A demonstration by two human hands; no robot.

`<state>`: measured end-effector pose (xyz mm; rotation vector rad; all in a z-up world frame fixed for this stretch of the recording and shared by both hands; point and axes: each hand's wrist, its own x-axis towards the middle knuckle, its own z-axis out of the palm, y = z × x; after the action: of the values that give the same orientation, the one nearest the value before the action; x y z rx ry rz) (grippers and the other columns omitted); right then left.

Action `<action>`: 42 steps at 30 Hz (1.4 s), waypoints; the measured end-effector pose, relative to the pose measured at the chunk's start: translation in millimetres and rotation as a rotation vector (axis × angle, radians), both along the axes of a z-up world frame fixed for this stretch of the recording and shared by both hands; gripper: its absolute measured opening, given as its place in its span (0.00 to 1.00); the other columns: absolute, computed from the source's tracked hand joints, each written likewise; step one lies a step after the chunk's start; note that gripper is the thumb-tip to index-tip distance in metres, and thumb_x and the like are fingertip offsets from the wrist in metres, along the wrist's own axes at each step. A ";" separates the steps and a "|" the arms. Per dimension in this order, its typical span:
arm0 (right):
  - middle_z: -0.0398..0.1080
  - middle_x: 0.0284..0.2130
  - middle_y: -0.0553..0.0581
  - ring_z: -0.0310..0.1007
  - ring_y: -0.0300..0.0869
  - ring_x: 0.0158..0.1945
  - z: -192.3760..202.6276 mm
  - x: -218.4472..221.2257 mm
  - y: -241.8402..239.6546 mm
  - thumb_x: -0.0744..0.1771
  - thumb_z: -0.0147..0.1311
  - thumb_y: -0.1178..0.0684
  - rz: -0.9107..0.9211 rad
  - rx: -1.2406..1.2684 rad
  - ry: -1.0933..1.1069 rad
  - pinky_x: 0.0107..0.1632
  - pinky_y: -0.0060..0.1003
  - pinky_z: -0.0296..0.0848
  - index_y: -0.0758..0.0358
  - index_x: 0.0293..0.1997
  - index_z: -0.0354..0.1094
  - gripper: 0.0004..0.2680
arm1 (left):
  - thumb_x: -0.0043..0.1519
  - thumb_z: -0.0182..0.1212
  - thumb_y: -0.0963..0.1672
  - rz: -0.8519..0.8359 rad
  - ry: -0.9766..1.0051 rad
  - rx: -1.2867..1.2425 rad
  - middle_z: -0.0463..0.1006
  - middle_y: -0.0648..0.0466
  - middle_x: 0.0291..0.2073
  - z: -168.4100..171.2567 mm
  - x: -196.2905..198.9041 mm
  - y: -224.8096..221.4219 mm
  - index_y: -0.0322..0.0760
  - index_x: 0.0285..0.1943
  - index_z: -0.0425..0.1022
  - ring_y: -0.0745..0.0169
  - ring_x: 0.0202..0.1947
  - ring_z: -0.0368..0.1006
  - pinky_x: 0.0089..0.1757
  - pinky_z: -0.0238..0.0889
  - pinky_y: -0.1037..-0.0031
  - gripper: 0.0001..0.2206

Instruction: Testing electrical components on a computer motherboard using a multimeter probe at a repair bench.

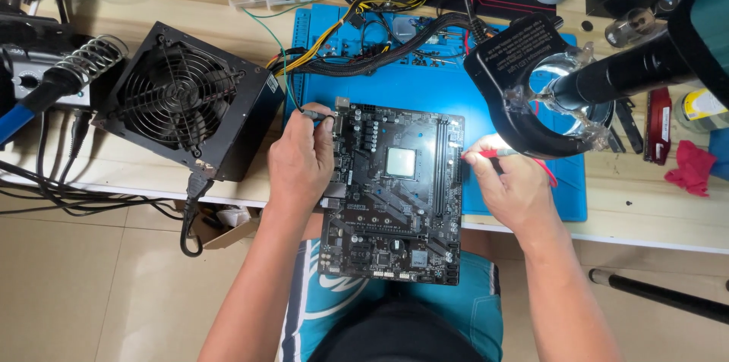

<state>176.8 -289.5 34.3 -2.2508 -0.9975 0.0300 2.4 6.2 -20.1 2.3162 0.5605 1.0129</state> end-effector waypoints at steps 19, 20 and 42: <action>0.75 0.45 0.75 0.76 0.64 0.62 40.9 33.0 1.4 0.77 0.54 0.59 -0.263 0.481 -0.151 0.72 0.55 0.66 0.73 0.59 0.75 0.07 | 0.75 0.61 0.46 0.057 0.102 -0.063 0.87 0.56 0.43 -3.0 -1.0 -1.0 0.49 0.55 0.76 0.35 0.34 0.83 0.35 0.77 0.47 0.03; 0.75 0.45 0.75 0.76 0.64 0.62 -8.6 73.5 -8.2 0.77 0.54 0.59 -0.288 0.484 -0.157 0.72 0.55 0.66 0.73 0.59 0.75 0.07 | 0.75 0.61 0.46 0.032 0.103 -0.057 0.87 0.56 0.43 1.2 -1.4 -1.8 0.49 0.55 0.76 0.35 0.34 0.83 0.35 0.77 0.47 0.03; 0.78 0.40 0.65 0.81 0.64 0.37 -34.9 136.5 0.5 0.65 0.66 0.59 -0.185 0.182 0.077 0.40 0.55 0.82 0.59 0.53 0.78 0.11 | 0.84 0.50 0.43 -0.007 0.014 -0.017 0.89 0.56 0.46 18.7 7.1 -18.9 0.36 0.59 0.72 0.61 0.24 0.80 0.36 0.74 0.69 0.06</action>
<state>313.3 -289.0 -0.5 -2.1479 -0.7185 -0.0528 9.5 -12.8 -1.4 2.3107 0.5639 0.9862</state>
